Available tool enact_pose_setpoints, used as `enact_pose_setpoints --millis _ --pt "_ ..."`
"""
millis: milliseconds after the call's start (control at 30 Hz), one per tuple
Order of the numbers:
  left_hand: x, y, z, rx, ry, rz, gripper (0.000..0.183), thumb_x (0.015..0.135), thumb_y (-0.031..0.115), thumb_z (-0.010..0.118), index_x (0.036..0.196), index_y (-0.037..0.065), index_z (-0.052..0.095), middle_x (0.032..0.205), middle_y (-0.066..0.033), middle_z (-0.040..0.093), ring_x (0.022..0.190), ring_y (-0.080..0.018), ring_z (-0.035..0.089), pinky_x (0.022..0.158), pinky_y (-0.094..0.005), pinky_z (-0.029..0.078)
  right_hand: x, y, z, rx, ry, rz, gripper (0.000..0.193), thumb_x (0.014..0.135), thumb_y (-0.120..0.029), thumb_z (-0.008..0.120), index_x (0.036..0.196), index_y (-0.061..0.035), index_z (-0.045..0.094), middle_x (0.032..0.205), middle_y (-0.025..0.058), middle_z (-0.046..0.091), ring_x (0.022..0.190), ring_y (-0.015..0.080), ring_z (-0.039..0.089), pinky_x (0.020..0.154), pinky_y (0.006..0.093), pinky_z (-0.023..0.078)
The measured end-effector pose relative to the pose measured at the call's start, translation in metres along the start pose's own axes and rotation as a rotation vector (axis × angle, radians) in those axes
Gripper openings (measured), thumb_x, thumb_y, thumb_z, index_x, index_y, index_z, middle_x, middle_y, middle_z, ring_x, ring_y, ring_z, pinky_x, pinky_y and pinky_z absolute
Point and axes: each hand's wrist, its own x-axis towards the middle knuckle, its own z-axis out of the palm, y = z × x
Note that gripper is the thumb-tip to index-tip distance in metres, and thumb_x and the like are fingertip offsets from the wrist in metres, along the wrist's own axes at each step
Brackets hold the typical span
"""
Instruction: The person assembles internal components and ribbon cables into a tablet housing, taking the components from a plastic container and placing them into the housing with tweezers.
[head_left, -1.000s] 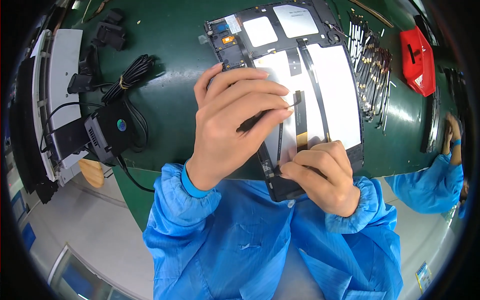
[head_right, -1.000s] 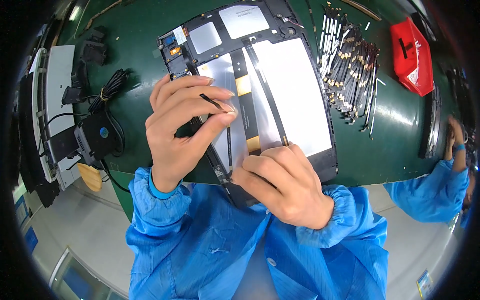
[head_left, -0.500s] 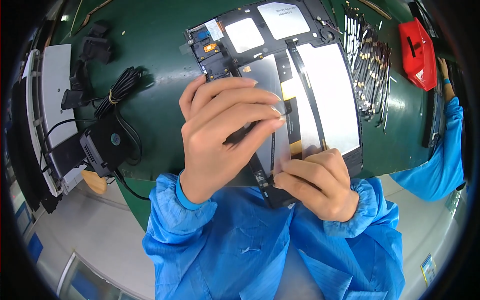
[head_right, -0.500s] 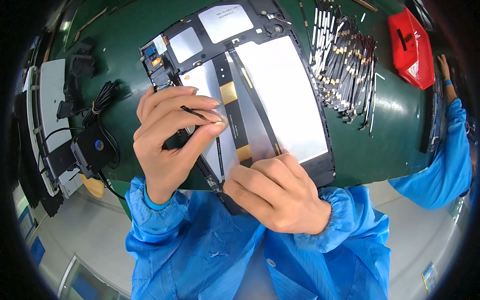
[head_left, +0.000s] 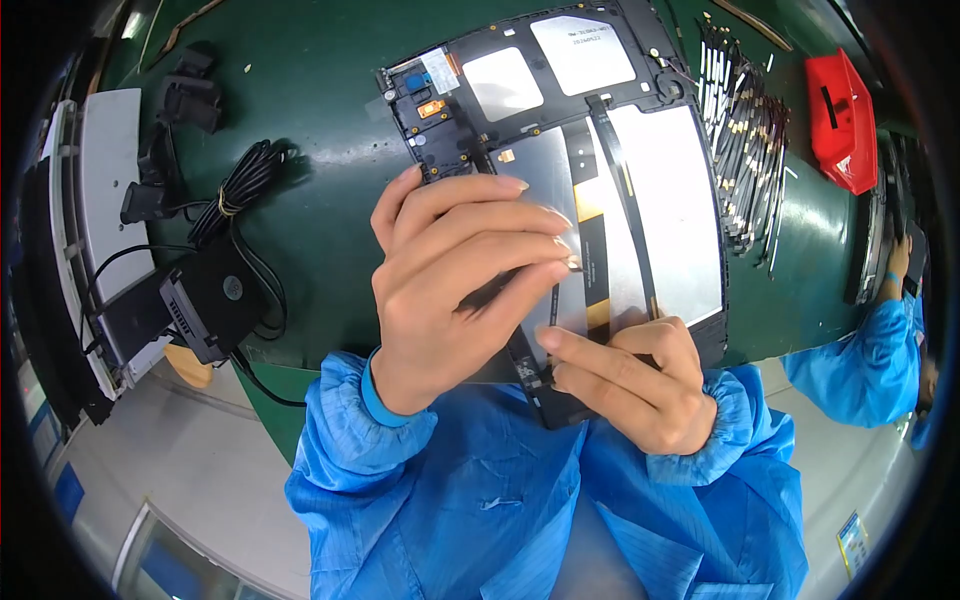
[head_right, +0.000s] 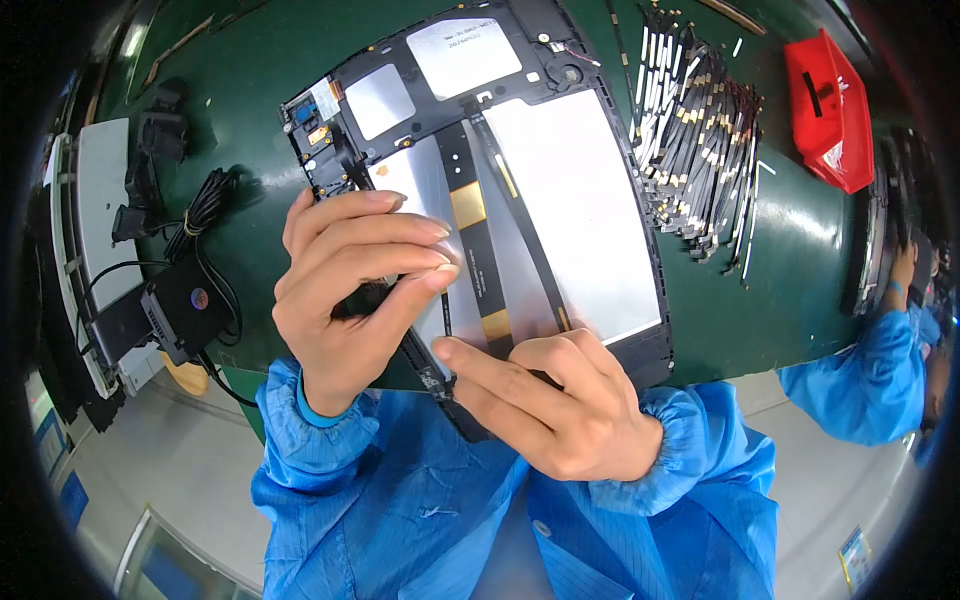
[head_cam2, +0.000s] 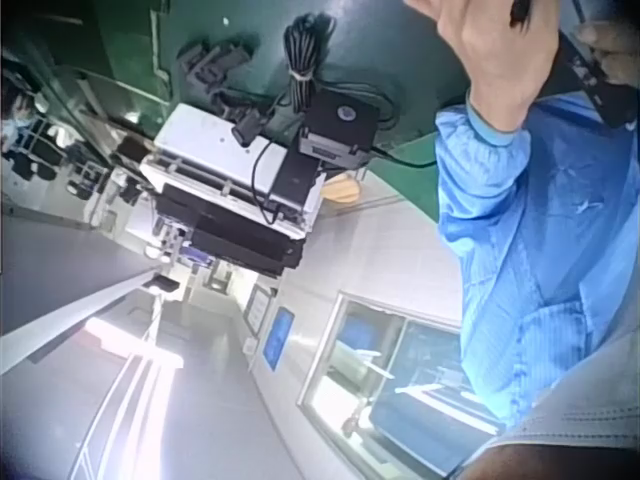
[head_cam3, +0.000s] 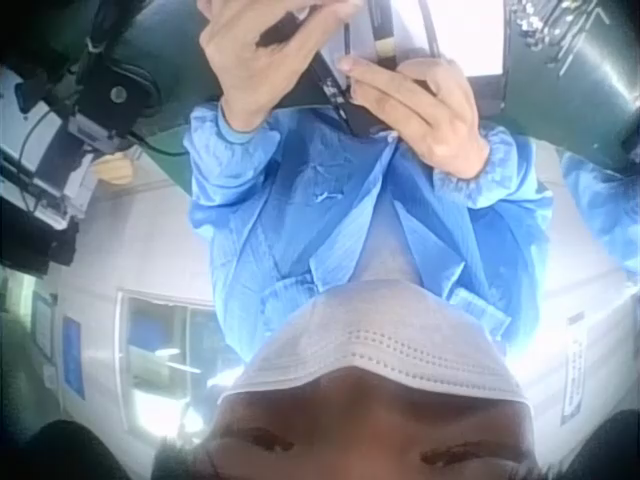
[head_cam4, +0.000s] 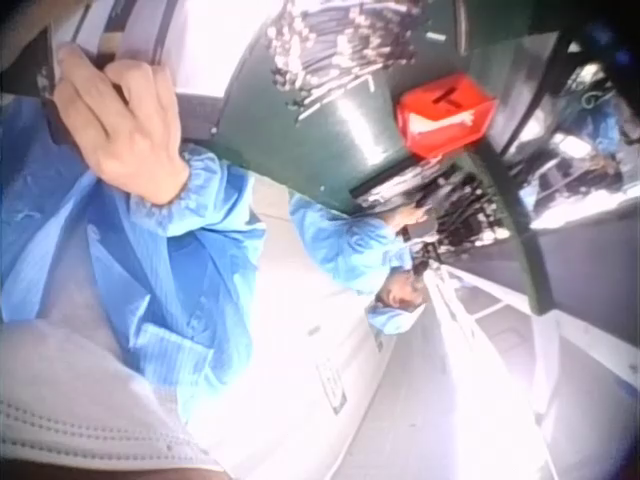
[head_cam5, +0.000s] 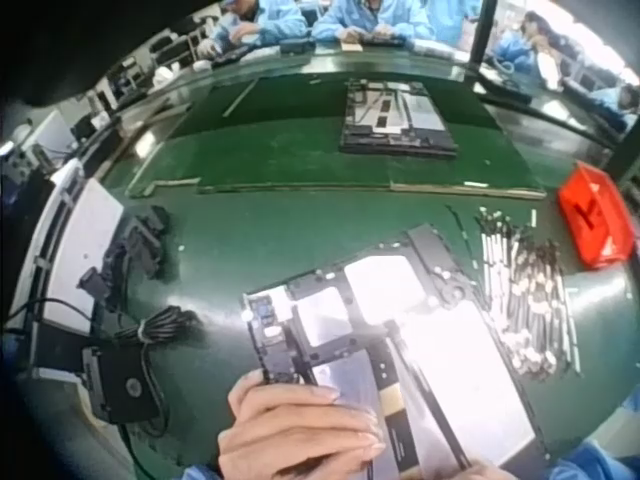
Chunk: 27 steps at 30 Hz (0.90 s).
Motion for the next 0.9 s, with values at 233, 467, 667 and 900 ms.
enact_pose_setpoints --millis 233,467,667,900 --pt "-0.001 0.002 0.000 0.002 -0.004 0.000 0.021 0.064 0.007 0.080 0.084 0.010 0.071 0.089 -0.0003 0.070 0.101 -0.0203 0.060 0.100 -0.0408 0.030 0.000 0.000 0.001 0.004 0.012 0.000 0.019 0.066 -0.013 0.067 0.082 -0.0050 0.070 0.109 0.0059 0.067 0.080 0.0176 0.049 0.067 0.0268 0.044" --pt "-0.021 -0.001 -0.003 0.141 -0.048 0.061 0.053 0.085 0.059 0.048 0.115 0.020 0.066 0.137 -0.0170 0.045 0.125 -0.0348 0.036 0.102 -0.0451 0.023 -0.001 0.002 0.001 -0.053 0.040 -0.022 0.017 0.066 -0.014 0.067 0.081 -0.0070 0.069 0.110 0.0023 0.066 0.076 0.0148 0.050 0.063 0.0258 0.042" --pt "-0.027 0.010 -0.014 0.267 -0.205 -0.037 0.073 0.080 0.079 0.028 0.118 0.028 0.065 0.142 -0.0221 0.036 0.132 -0.0412 0.021 0.105 -0.0515 0.012 0.004 -0.001 -0.009 0.006 -0.006 -0.027 0.017 0.070 -0.011 0.066 0.085 -0.0032 0.066 0.112 0.0095 0.063 0.076 0.0170 0.054 0.065 0.0280 0.046" --pt "0.002 -0.002 -0.009 0.379 -0.115 0.011 0.062 0.089 0.064 0.031 0.113 0.020 0.069 0.144 -0.0282 0.029 0.134 -0.0451 0.020 0.111 -0.0510 0.006 0.014 -0.005 -0.040 0.179 -0.247 0.125 0.041 0.074 -0.027 0.073 0.104 -0.0011 0.062 0.080 0.0057 0.049 0.060 0.0175 0.052 0.056 0.0286 0.047"
